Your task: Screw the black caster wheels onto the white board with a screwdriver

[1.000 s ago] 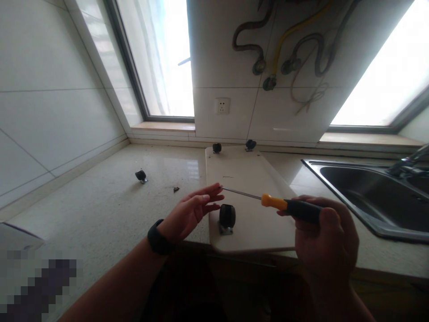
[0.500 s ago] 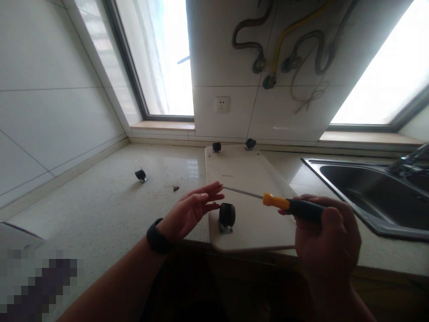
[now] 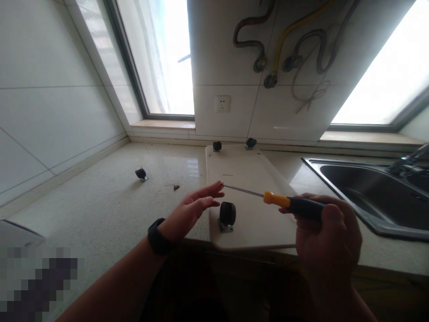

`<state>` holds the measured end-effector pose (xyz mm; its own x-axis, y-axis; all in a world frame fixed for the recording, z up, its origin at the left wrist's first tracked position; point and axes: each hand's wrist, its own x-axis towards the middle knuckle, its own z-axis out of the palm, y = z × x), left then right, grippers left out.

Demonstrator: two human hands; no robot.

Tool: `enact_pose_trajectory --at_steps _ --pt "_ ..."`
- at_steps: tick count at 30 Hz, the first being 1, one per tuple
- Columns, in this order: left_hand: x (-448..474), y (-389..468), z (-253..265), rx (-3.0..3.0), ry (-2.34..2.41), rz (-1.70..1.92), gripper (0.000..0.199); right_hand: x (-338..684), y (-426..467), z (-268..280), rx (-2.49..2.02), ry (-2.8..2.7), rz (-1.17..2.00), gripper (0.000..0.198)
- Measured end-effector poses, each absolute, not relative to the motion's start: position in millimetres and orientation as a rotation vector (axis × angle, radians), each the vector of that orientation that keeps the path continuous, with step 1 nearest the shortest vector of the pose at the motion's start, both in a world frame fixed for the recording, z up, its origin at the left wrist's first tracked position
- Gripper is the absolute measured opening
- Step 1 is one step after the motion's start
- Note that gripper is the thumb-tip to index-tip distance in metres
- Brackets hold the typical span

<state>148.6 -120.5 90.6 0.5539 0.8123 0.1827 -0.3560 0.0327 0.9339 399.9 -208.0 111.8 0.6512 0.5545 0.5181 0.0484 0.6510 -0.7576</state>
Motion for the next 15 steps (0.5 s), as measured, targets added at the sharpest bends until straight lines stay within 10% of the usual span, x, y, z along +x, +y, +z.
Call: enact_pose_trajectory --at_steps 15 --pt "152.4 -125.3 88.9 1.590 0.663 1.038 0.055 407.2 -199.2 104.1 -0.803 -0.665 0.475 0.027"
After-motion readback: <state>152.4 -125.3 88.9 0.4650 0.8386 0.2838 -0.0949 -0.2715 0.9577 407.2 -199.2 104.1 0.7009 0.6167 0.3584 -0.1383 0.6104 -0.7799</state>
